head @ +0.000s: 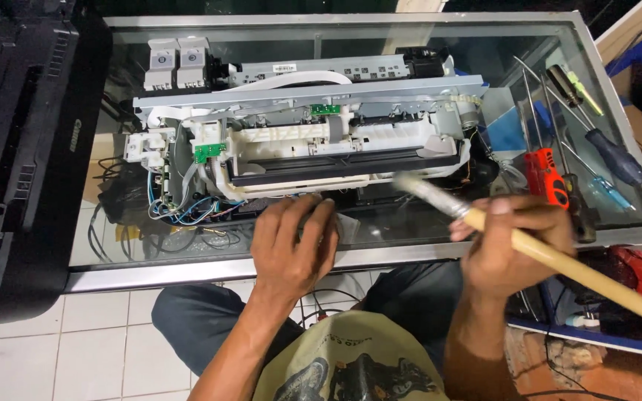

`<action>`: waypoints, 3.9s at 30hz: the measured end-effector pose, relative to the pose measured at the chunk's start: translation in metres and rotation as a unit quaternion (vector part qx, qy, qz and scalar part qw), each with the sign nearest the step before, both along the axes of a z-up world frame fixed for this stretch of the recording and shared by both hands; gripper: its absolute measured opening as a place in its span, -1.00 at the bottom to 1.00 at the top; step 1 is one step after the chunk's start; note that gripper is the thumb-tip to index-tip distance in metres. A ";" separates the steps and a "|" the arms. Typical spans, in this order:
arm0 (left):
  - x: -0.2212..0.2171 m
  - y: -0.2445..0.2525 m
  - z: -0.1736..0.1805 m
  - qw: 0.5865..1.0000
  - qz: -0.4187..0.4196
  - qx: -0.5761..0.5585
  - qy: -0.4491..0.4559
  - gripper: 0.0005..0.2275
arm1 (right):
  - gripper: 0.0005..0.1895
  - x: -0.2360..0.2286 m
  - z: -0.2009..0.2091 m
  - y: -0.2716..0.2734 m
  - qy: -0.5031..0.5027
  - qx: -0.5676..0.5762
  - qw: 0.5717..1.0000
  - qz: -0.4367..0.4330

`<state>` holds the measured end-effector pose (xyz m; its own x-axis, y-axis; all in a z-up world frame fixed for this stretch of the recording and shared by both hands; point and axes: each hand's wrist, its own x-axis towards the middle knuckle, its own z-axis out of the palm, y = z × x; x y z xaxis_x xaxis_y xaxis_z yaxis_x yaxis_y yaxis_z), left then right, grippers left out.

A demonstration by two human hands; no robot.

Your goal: The person cleans the internal components of a disassembled printer using a brush. They then use a screwdriver to adjust a small white plastic part connected to a circuit board.

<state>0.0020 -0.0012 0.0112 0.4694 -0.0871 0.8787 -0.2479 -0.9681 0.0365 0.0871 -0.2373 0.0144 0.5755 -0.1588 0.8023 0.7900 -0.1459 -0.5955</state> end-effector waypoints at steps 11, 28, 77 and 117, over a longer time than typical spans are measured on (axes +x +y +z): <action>0.012 -0.007 -0.011 0.993 0.106 -0.030 -0.047 -0.75 | -0.92 -0.002 0.015 0.025 0.016 0.077 0.997 0.005; 0.012 -0.020 -0.020 0.955 0.204 0.018 0.215 -0.29 | -0.77 0.006 0.019 0.016 -0.070 0.011 0.996 0.044; -0.012 0.002 -0.025 0.976 0.090 -0.197 0.026 -0.38 | -0.84 0.082 0.127 0.008 0.066 -0.347 0.876 0.328; 0.027 -0.028 -0.006 0.991 0.136 -0.011 -0.006 -0.76 | -0.90 0.065 0.132 0.025 -0.014 -0.381 0.910 0.163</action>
<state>0.0287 -0.0290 0.0053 0.4621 0.0605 0.8848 0.0218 -0.9981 0.0568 0.1524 -0.2120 0.1467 0.4695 0.6250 0.6237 0.8789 -0.2631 -0.3979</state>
